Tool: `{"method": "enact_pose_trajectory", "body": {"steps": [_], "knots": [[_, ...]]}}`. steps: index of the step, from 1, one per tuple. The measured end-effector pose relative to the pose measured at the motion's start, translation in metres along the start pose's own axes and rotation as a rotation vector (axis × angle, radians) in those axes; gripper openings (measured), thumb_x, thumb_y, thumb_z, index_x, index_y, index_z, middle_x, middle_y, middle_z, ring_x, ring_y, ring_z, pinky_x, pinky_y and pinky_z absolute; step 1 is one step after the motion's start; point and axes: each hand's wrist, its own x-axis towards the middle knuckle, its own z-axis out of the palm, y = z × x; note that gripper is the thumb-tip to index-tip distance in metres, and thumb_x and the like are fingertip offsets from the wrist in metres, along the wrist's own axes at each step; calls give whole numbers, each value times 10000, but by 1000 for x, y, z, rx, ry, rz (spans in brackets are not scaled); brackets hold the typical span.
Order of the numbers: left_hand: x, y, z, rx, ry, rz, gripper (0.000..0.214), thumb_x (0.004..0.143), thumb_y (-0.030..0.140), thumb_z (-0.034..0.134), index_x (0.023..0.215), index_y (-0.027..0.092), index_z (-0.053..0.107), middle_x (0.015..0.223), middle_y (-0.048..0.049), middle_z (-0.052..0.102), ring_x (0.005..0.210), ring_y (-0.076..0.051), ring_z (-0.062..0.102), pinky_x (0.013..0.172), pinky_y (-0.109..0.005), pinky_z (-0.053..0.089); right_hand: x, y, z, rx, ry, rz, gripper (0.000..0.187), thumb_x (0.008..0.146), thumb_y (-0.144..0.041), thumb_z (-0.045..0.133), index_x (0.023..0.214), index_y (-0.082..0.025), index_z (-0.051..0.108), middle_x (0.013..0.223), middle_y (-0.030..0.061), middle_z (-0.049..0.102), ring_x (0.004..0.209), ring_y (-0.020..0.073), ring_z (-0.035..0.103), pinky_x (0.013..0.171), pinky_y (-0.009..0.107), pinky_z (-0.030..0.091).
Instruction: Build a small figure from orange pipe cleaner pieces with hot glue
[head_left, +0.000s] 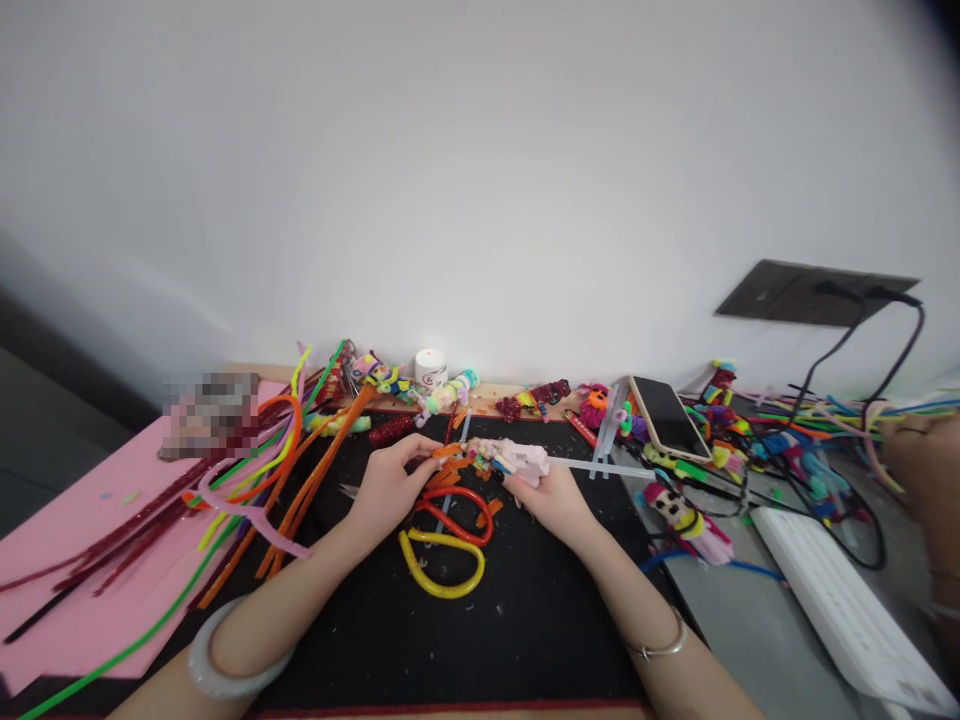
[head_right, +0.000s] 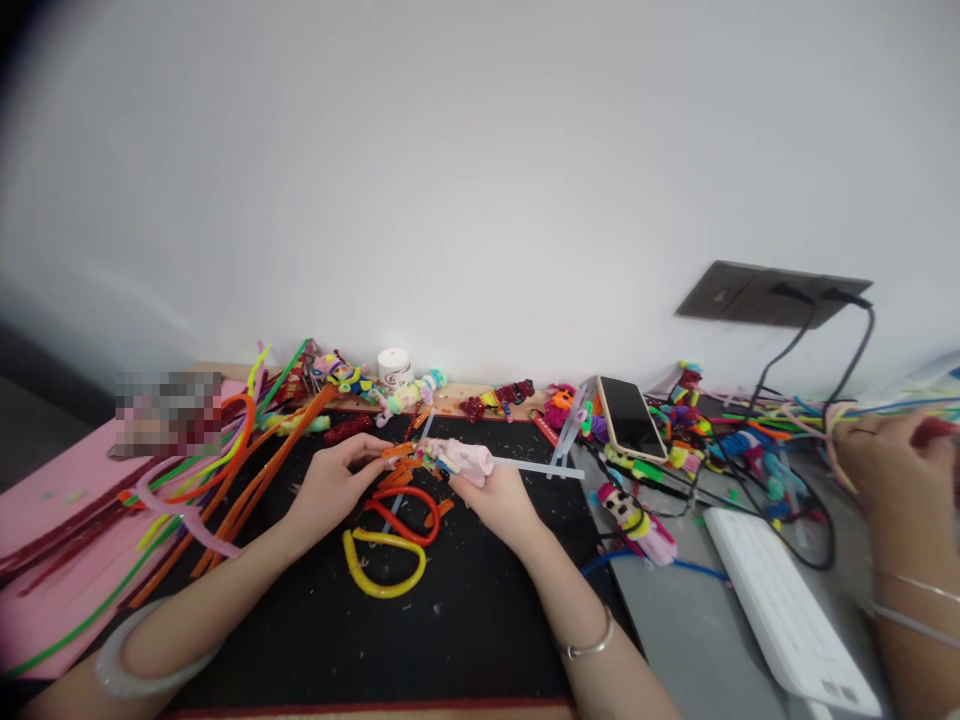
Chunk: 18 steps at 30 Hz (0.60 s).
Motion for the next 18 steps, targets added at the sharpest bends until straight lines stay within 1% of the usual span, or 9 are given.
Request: {"method": "enact_pose_trajectory", "body": {"steps": [4, 7, 12, 15, 18], "knots": [[-1, 0, 0, 8, 13, -2, 99, 784, 219, 581, 847, 176, 644, 848, -26, 716, 797, -180, 676, 772, -293, 528, 0, -1, 0, -6, -22, 13, 349, 770, -246, 566, 1097, -167, 656, 864, 48, 709, 722, 199, 635, 660, 296, 494], [-1, 0, 0, 5, 13, 0, 103, 782, 216, 579, 852, 174, 643, 855, -29, 716, 803, -182, 675, 774, -292, 527, 0, 0, 1, -19, -14, 28, 330, 770, -256, 560, 1067, -160, 664, 789, 37, 701, 666, 187, 622, 614, 281, 483], [0, -2, 0, -5, 20, -9, 104, 778, 225, 579, 847, 178, 641, 848, -27, 718, 798, -188, 678, 766, -294, 530, -1, 0, 0, -39, -5, -14, 293, 766, -255, 557, 1026, -190, 676, 754, 22, 695, 671, 186, 622, 597, 264, 471], [1, -4, 1, -21, 40, -22, 110, 774, 242, 587, 848, 176, 633, 847, -32, 718, 803, -193, 681, 769, -300, 530, 0, 0, -3, -99, 23, -47, 220, 771, -266, 549, 909, -176, 694, 708, 18, 681, 633, 175, 609, 578, 251, 455], [1, -4, 1, -67, 51, -51, 133, 774, 269, 592, 861, 171, 615, 835, -39, 718, 785, -198, 689, 745, -304, 538, 2, 0, -10, -198, 114, -46, 166, 770, -271, 545, 792, -163, 670, 654, 12, 654, 588, 160, 586, 561, 240, 434]]}}
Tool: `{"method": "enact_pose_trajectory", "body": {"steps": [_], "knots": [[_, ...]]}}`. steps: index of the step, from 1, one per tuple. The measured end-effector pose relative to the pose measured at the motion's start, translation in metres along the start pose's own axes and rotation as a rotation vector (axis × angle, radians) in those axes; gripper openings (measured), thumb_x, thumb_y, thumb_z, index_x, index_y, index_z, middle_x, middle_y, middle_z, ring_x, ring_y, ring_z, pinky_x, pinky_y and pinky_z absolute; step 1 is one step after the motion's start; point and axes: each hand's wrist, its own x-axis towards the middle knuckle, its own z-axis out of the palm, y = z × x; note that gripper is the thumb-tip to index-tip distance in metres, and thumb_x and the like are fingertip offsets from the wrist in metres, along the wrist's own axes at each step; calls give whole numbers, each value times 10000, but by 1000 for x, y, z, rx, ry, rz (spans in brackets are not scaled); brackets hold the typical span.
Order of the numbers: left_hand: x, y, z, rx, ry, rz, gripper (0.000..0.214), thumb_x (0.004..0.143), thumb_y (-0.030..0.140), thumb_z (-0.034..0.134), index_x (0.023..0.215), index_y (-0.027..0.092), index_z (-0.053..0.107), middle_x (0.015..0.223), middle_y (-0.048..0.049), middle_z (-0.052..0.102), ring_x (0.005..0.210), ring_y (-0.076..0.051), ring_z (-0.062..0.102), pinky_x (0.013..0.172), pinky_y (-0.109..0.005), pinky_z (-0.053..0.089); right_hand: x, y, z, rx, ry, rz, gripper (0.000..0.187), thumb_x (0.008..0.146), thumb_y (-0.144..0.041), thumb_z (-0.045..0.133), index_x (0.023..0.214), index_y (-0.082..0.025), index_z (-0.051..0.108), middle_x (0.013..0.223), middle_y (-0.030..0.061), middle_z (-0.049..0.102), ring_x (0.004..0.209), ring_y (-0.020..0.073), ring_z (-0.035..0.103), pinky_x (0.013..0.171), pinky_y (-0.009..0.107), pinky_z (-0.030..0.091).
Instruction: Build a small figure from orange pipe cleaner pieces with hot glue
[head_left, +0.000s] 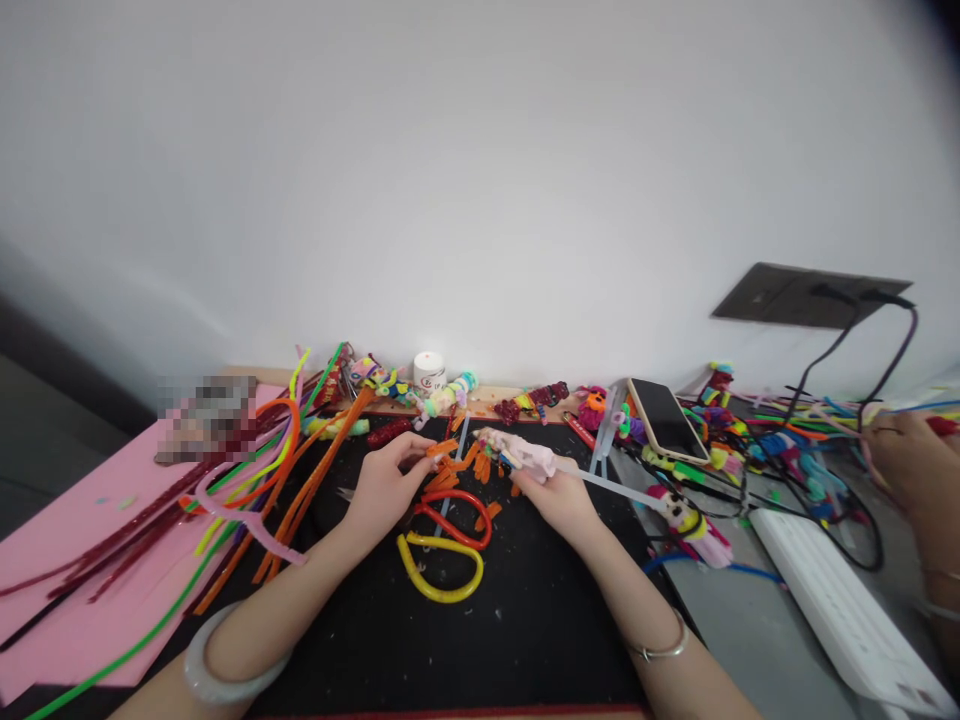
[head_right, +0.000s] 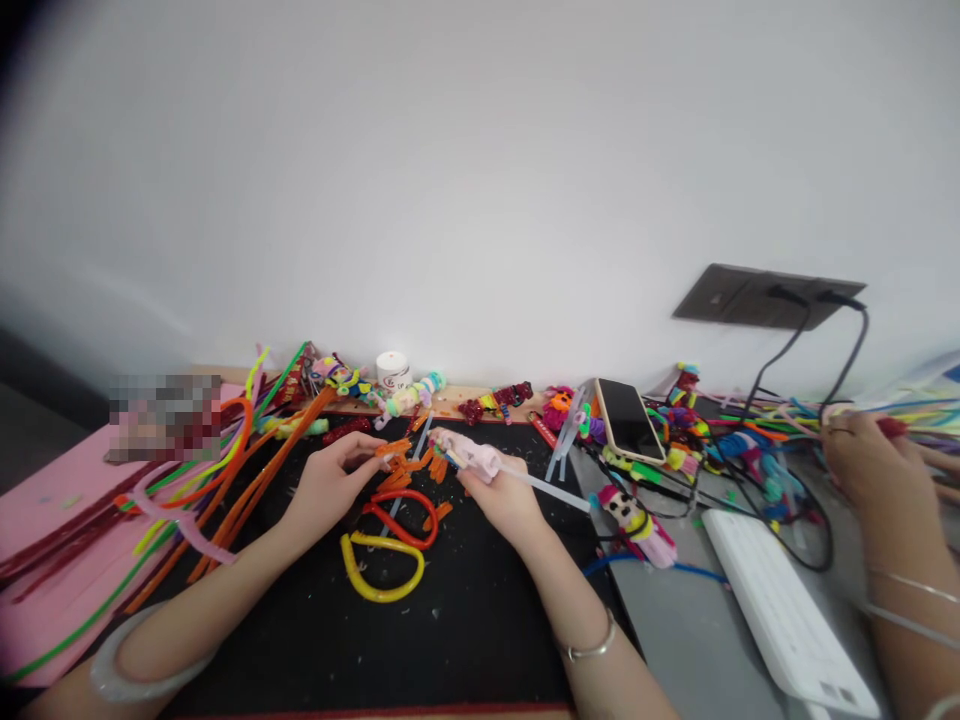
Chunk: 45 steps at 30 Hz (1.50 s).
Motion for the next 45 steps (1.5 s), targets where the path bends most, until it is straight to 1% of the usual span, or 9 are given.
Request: {"method": "enact_pose_trajectory", "body": {"steps": [3, 9, 14, 22, 25, 28, 33, 38, 45], "knots": [[0, 3, 0, -36, -6, -29, 162, 773, 295, 601, 874, 168, 595, 810, -46, 718, 761, -207, 696, 726, -315, 541, 3, 0, -10, -70, 52, -6, 155, 785, -259, 539, 868, -181, 643, 732, 9, 665, 652, 160, 599, 603, 233, 428], [-1, 4, 1, -94, -11, -31, 197, 767, 326, 618, 875, 165, 580, 806, -53, 718, 765, -213, 700, 736, -330, 545, 6, 9, -29, -324, -45, -96, 342, 747, -177, 540, 1080, -212, 608, 1035, 59, 650, 950, 224, 565, 808, 311, 400], [-2, 5, 2, -97, -8, -46, 200, 758, 312, 625, 882, 162, 575, 789, -52, 719, 752, -209, 702, 737, -330, 547, 6, 23, -37, -565, -33, 48, 555, 637, -29, 475, 1121, -277, 588, 1131, 45, 622, 1089, 281, 469, 898, 458, 294], [-3, 6, 1, -74, -21, -40, 194, 764, 297, 621, 886, 154, 577, 801, -59, 712, 782, -212, 694, 760, -338, 544, 6, 26, -36, -609, 16, 208, 587, 609, 18, 416, 1077, -285, 600, 1190, 40, 597, 1074, 309, 449, 876, 556, 278], [-3, 4, 2, -78, -28, -36, 195, 774, 300, 615, 899, 155, 577, 824, -63, 714, 794, -212, 693, 767, -341, 545, 7, 21, -35, -591, 151, 164, 502, 665, -16, 432, 1072, -247, 614, 1159, 71, 595, 1071, 308, 447, 874, 517, 306], [-4, 4, 2, -87, -37, -32, 196, 778, 305, 615, 901, 157, 579, 827, -60, 713, 799, -210, 692, 768, -338, 549, 6, 9, -31, -495, 221, -22, 297, 759, -117, 506, 1007, -214, 639, 1086, 81, 605, 1035, 277, 463, 857, 433, 350], [-4, 5, 3, -87, -55, -13, 174, 784, 302, 613, 887, 163, 593, 822, -52, 710, 787, -201, 690, 749, -326, 559, -4, -15, -14, -333, -203, -340, 156, 780, -214, 652, 932, -244, 658, 967, 32, 629, 1002, 227, 485, 876, 382, 344], [-5, 5, 4, -77, -48, 5, 176, 781, 302, 621, 886, 162, 601, 837, -55, 710, 787, -197, 687, 750, -324, 561, -10, -22, -1, -315, -347, -351, 73, 766, -187, 687, 814, -223, 645, 898, 12, 635, 925, 194, 499, 833, 347, 342], [-5, 8, 4, -81, -66, -12, 166, 779, 279, 616, 891, 158, 596, 829, -54, 709, 787, -199, 683, 739, -320, 553, -2, -7, -1, -246, -98, -172, 115, 767, -75, 588, 767, -189, 600, 740, 13, 630, 743, 175, 562, 704, 305, 399]]}}
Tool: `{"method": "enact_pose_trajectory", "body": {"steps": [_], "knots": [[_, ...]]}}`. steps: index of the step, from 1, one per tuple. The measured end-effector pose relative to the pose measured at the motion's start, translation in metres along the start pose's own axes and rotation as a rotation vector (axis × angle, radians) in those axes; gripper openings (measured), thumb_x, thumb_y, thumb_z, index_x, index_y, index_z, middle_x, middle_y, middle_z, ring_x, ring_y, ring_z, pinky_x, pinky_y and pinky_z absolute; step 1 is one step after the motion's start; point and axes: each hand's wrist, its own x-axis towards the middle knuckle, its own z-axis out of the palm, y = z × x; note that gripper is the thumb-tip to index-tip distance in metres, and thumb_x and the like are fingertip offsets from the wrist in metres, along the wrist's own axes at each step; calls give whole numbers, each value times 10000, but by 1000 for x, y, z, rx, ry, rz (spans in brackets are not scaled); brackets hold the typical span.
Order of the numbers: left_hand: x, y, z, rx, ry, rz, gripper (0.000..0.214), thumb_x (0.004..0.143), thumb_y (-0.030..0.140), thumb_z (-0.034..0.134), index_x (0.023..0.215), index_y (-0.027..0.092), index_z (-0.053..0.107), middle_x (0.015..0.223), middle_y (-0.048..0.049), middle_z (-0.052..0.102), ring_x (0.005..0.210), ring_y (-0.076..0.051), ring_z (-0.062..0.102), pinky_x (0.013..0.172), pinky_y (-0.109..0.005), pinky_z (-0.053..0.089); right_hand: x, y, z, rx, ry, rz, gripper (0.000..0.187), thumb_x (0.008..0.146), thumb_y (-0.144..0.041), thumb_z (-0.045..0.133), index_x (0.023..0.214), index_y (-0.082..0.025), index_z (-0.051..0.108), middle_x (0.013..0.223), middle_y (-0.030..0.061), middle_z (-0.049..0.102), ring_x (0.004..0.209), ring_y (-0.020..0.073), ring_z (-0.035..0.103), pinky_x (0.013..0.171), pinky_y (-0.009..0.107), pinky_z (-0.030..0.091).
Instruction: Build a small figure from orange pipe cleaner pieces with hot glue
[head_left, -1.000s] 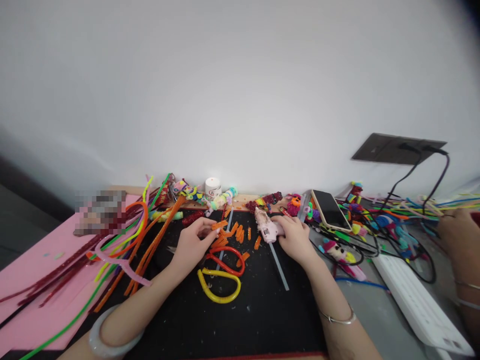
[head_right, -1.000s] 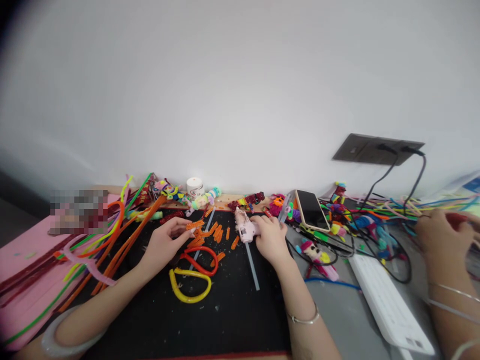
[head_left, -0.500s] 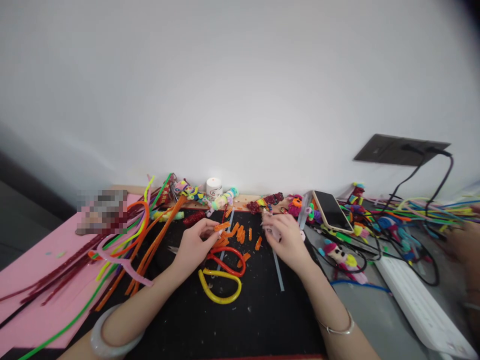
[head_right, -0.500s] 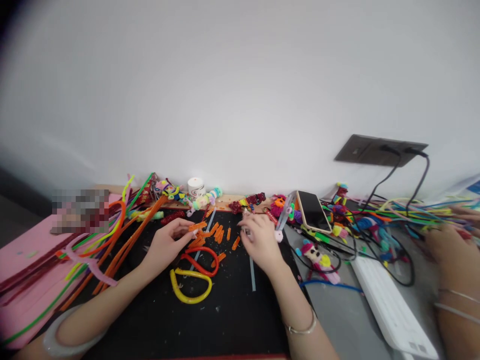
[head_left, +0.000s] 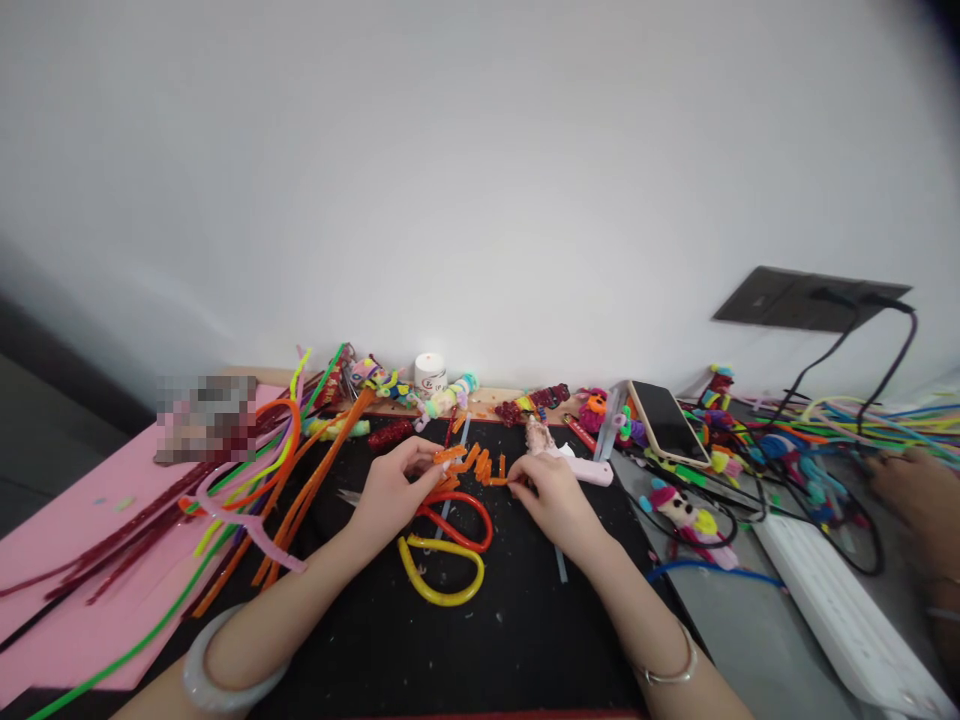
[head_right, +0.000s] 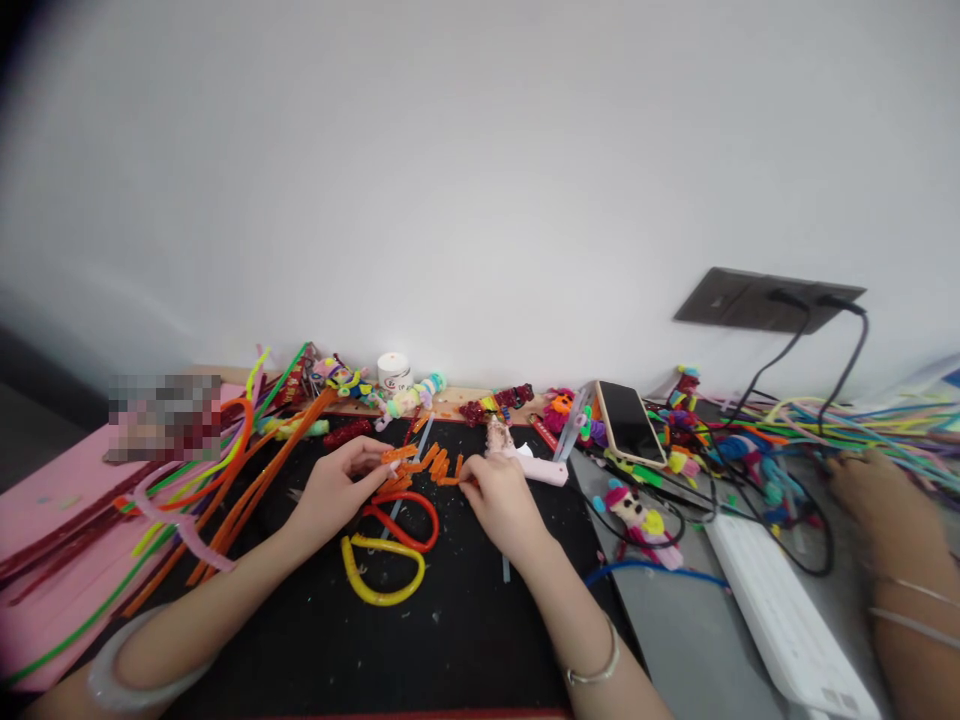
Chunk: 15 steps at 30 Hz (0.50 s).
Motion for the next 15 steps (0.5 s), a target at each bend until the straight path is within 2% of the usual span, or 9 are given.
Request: {"method": "enact_pose_trajectory", "body": {"steps": [3, 5, 8, 15], "knots": [[0, 1, 1, -11, -14, 1, 175, 780, 295, 612, 887, 158, 594, 828, -54, 710, 787, -201, 683, 743, -325, 552, 1, 3, -1, 237, 119, 119, 103, 787, -130, 551, 854, -196, 593, 749, 14, 650, 697, 161, 604, 647, 274, 447], [0, 2, 1, -14, -19, -2, 187, 778, 309, 612, 888, 158, 593, 826, -54, 712, 783, -202, 685, 743, -328, 554, 2, 2, -1, 392, 152, 162, 110, 790, -176, 542, 885, -196, 596, 740, 15, 656, 672, 159, 624, 610, 260, 468], [-1, 2, 1, -14, -18, -5, 196, 773, 323, 613, 879, 159, 597, 819, -52, 715, 774, -202, 688, 726, -323, 558, 1, -1, 0, 538, 142, 194, 122, 784, -225, 540, 867, -190, 622, 692, 12, 650, 583, 151, 622, 565, 260, 484], [-2, -1, 1, -37, -39, -7, 179, 772, 297, 611, 890, 164, 592, 828, -48, 712, 776, -199, 688, 731, -324, 561, 1, -5, 0, 709, 120, 245, 185, 791, -286, 532, 830, -168, 670, 497, -28, 586, 435, 124, 557, 476, 250, 479]]}}
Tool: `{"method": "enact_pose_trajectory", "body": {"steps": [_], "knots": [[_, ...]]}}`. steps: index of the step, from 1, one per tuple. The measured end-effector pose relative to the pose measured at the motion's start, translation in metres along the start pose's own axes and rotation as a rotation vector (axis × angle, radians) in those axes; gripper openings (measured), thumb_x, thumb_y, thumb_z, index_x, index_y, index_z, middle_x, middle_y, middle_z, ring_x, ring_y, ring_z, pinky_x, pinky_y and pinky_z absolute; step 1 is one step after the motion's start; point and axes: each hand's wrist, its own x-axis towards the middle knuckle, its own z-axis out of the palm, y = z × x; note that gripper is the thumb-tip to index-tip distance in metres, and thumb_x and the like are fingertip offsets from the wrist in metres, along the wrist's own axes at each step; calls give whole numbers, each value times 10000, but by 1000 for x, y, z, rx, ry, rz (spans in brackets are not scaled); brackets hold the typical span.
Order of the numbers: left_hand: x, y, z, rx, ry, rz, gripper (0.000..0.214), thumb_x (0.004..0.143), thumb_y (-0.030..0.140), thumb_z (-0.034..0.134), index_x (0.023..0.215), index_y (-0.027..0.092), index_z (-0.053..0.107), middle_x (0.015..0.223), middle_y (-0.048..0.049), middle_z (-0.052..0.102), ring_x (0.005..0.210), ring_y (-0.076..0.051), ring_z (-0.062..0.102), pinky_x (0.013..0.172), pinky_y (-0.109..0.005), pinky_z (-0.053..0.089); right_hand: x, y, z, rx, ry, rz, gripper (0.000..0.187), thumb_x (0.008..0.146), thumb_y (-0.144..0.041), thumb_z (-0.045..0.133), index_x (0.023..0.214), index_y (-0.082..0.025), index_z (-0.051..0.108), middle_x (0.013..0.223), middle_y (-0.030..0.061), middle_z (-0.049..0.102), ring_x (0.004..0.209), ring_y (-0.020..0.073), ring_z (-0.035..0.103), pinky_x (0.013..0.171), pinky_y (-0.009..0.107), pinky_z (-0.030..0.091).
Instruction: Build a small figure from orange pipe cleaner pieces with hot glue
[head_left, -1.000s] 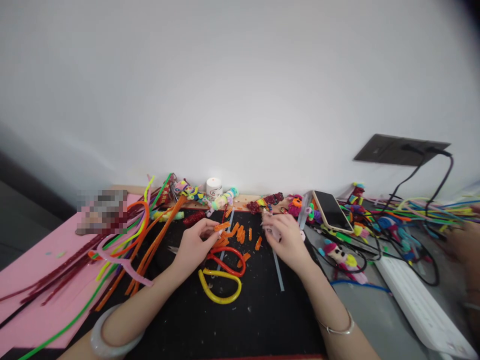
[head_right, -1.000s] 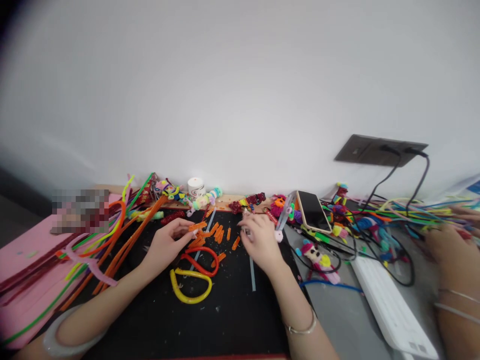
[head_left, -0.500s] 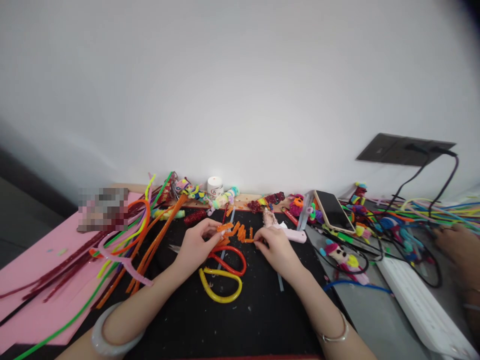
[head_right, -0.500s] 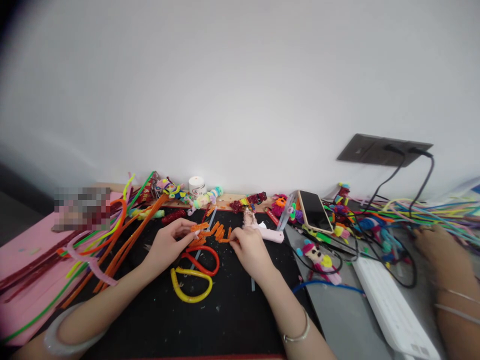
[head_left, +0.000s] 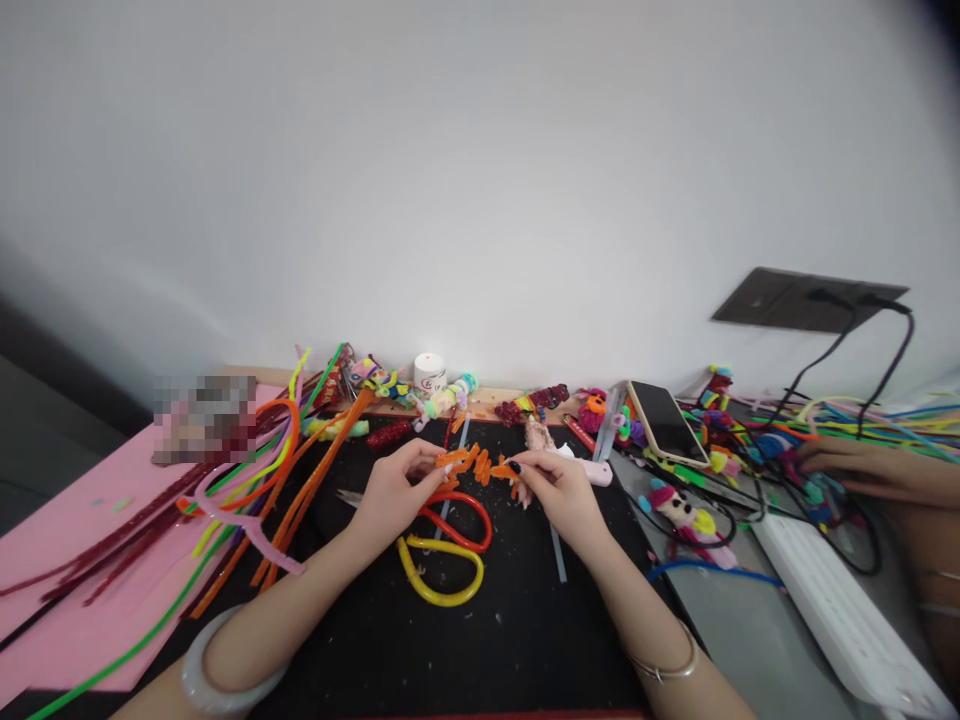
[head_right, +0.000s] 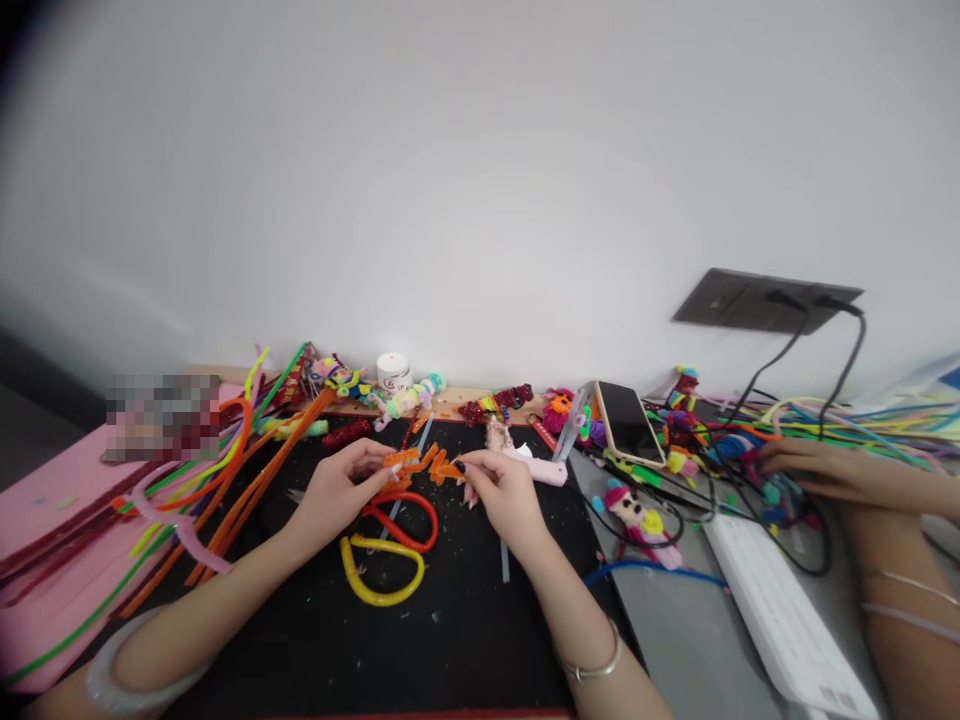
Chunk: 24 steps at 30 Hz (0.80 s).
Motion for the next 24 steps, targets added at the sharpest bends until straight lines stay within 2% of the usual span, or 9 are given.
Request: {"method": "enact_pose_trajectory", "body": {"steps": [4, 8, 15, 24], "knots": [[0, 0, 1, -30, -28, 11, 160, 780, 280, 606, 887, 161, 588, 816, -44, 709, 743, -188, 688, 704, -307, 562, 0, 0, 3, 129, -43, 44, 177, 758, -290, 596, 856, -167, 679, 596, 8, 668, 531, 143, 636, 557, 273, 534], [-2, 3, 5, -1, -44, 48, 130, 784, 271, 605, 859, 164, 602, 807, -40, 711, 755, -189, 686, 691, -286, 554, -1, -1, 8, 281, -22, 152, 186, 652, -306, 716, 747, -167, 639, 672, 33, 705, 650, 186, 697, 624, 299, 567], [-6, 6, 9, 117, -78, 146, 89, 793, 207, 597, 865, 166, 630, 826, -35, 721, 773, -176, 684, 712, -262, 533, -5, -3, 16, 363, -14, 115, 177, 655, -301, 724, 686, -165, 614, 533, -22, 644, 442, 107, 596, 471, 225, 509], [-8, 8, 10, 193, -95, 261, 106, 784, 124, 589, 864, 166, 645, 821, -24, 727, 746, -148, 683, 688, -210, 516, -11, -1, 29, 427, -33, 155, 190, 671, -312, 732, 694, -157, 624, 539, -13, 649, 435, 105, 598, 468, 220, 502]]}}
